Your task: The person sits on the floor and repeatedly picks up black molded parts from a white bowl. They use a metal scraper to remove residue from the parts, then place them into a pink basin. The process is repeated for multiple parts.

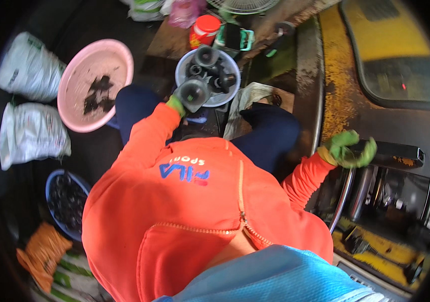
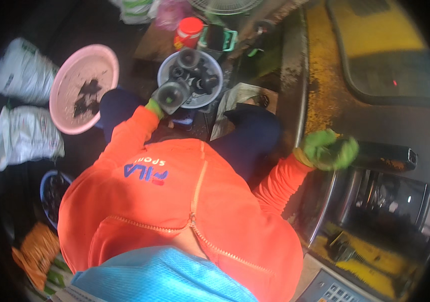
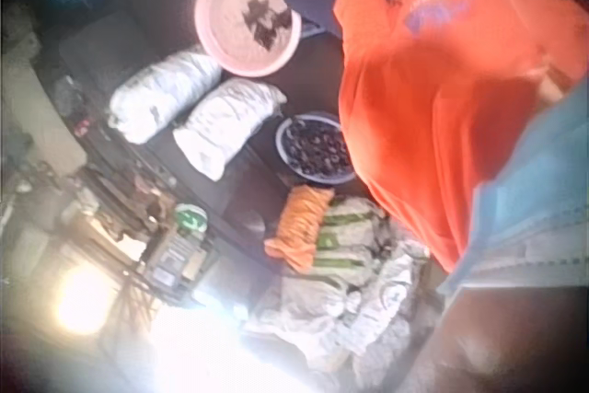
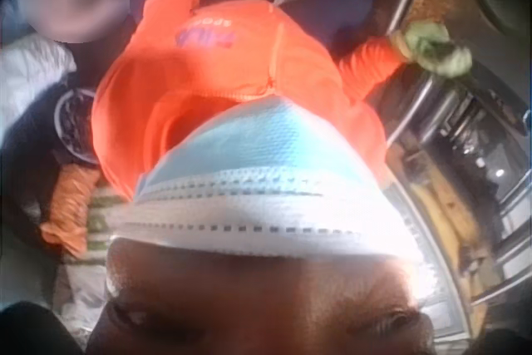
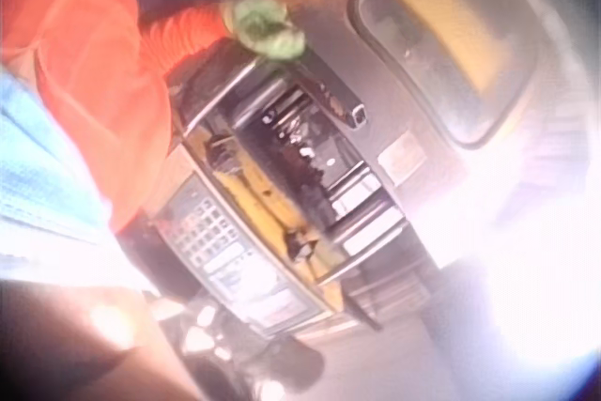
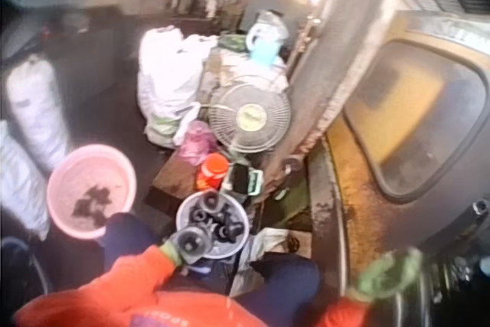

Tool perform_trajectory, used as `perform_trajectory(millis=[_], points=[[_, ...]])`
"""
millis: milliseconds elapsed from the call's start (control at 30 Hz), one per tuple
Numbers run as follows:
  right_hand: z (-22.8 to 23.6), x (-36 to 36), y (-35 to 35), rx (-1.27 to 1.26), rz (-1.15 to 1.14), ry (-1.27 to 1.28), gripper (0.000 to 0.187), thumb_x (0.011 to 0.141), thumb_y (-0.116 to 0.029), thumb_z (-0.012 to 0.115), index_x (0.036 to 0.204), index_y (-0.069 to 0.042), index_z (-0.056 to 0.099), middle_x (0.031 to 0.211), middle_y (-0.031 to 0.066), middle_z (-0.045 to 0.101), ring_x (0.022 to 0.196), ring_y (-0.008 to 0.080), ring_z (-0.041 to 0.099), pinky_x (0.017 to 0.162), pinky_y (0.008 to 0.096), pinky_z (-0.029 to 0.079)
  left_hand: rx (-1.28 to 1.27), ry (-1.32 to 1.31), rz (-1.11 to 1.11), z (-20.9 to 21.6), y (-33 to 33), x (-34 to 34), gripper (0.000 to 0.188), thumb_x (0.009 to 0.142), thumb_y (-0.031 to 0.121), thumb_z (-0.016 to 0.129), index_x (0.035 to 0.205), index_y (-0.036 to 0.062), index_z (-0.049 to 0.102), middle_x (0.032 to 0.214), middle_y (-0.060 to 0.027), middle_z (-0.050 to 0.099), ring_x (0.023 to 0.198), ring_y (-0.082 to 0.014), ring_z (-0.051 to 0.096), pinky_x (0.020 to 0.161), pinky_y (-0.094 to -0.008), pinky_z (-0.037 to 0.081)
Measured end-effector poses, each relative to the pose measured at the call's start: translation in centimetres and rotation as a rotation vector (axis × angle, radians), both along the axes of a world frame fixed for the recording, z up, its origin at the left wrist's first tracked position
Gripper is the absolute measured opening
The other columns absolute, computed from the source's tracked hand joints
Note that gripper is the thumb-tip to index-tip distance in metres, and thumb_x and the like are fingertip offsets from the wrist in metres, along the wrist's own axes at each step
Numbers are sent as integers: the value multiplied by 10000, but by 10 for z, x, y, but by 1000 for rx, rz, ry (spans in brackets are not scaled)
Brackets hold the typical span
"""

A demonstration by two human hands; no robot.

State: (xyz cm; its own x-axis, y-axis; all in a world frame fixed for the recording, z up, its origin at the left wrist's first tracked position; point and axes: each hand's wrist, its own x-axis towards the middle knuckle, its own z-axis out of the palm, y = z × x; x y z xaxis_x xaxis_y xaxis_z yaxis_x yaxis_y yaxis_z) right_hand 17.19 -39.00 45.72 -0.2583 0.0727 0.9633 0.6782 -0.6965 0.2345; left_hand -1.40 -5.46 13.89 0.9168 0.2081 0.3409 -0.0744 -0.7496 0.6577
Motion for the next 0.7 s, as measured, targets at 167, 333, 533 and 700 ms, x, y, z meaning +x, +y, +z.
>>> perform_trajectory(millis=[167,333,533,700], points=[[3,-9,-15,-125,-144,197,318,815,-23,672,1116,37,587,1110,201,626,1007,355,623,875,439,530,-573,143,-275,-65,18,8,606,823,147,731,1383,103,501,1344,-72,582,1237,-222,545,1059,-378,440],[33,-5,-36,-66,-256,38,278,832,-61,655,1086,36,596,1051,195,636,967,360,628,842,441,529,-633,269,-136,-54,15,6,532,862,110,699,1360,91,512,1283,-71,609,1157,-231,593,1006,-373,483],[41,-24,-78,-204,-495,-130,244,890,-139,635,1089,1,608,997,158,661,845,353,646,685,446,502,-467,175,-183,-23,6,3,455,851,119,695,1282,87,551,1196,-87,629,1091,-225,614,939,-361,504],[33,-49,-101,-205,-475,-18,221,916,-119,605,1092,15,609,1046,171,655,911,350,638,759,446,512,-357,123,-167,3,-3,0,392,842,127,691,1217,83,584,1125,-99,646,1036,-220,631,883,-351,522]])
